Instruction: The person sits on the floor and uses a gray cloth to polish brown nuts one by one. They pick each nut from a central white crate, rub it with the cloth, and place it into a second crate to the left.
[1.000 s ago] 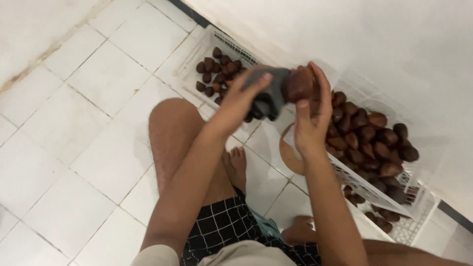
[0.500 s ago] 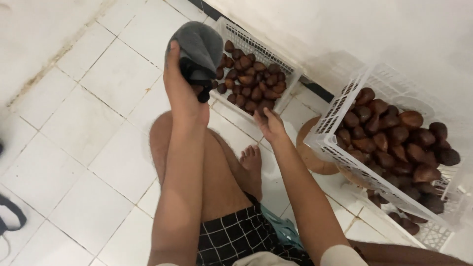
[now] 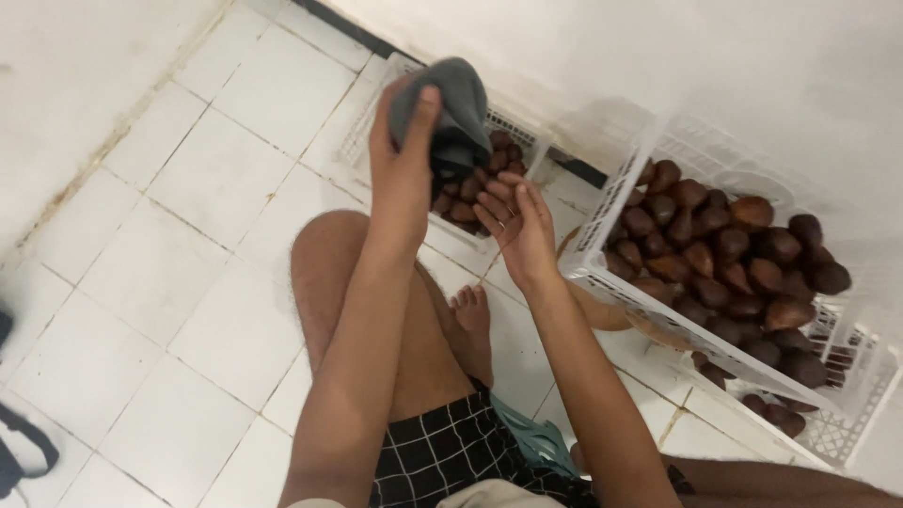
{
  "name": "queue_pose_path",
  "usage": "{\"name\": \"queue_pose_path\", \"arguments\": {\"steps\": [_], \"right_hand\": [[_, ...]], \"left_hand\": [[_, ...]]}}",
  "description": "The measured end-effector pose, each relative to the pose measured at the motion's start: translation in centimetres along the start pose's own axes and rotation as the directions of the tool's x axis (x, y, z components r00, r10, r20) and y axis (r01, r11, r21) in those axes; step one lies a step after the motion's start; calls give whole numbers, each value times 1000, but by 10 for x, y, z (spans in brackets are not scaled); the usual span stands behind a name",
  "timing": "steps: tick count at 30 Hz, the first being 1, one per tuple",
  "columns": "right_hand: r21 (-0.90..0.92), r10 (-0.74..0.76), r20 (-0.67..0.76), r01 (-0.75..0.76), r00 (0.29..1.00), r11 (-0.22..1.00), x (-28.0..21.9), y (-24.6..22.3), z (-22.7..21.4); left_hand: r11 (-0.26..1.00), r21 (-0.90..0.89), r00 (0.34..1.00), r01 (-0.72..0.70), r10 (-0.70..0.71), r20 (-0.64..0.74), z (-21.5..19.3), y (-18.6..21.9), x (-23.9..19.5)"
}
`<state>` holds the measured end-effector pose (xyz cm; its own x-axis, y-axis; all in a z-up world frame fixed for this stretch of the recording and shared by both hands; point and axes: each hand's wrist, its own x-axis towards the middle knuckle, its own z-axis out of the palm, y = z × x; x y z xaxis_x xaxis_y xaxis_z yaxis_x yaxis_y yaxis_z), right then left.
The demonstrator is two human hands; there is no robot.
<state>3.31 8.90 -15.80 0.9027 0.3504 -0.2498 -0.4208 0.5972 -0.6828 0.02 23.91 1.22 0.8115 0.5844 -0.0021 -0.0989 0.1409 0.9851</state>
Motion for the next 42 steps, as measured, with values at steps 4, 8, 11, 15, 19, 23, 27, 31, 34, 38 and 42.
{"name": "queue_pose_path", "arguments": {"steps": [4,8,11,15,19,23,27,31,34,38,42], "right_hand": [[-110,-151,162,170,975,979,-40,-68,44],[-428,-391,282,479,876,766,-63,-111,37],[-549,-495,279,559,823,621,-79,-132,12],[-643,-640,268,629,720,438,-104,-171,-14],[-677,-667,268,628,695,383,-118,-193,-31],[-646,-744,202,657,637,387,-129,-205,-32],[-607,-715,149,634,683,479,-140,-207,-37],[-731,-716,-2,488,699,478,-158,-215,-35],[-720,-727,-42,483,686,498,-165,-224,-43],[-701,-766,-77,512,638,497,-174,-223,-54],[-763,-845,-95,506,527,401,-168,-210,-72]], "left_hand": [[992,76,980,-99,83,183,25,0,-21],[931,116,883,-346,282,374,56,-16,-37],[949,-55,806,-312,295,514,76,-21,-45],[964,-236,725,-120,248,643,96,-38,-44],[958,-257,627,-126,278,728,113,-28,-53],[966,-130,536,-222,232,812,127,-21,-67],[954,-64,560,-292,225,797,137,-19,-75],[962,-74,550,-262,212,808,146,-15,-91],[978,-85,538,-192,178,824,153,-20,-94],[997,-71,514,-28,75,855,159,-41,-101],[996,-87,543,-10,78,836,167,-40,-113]]}}
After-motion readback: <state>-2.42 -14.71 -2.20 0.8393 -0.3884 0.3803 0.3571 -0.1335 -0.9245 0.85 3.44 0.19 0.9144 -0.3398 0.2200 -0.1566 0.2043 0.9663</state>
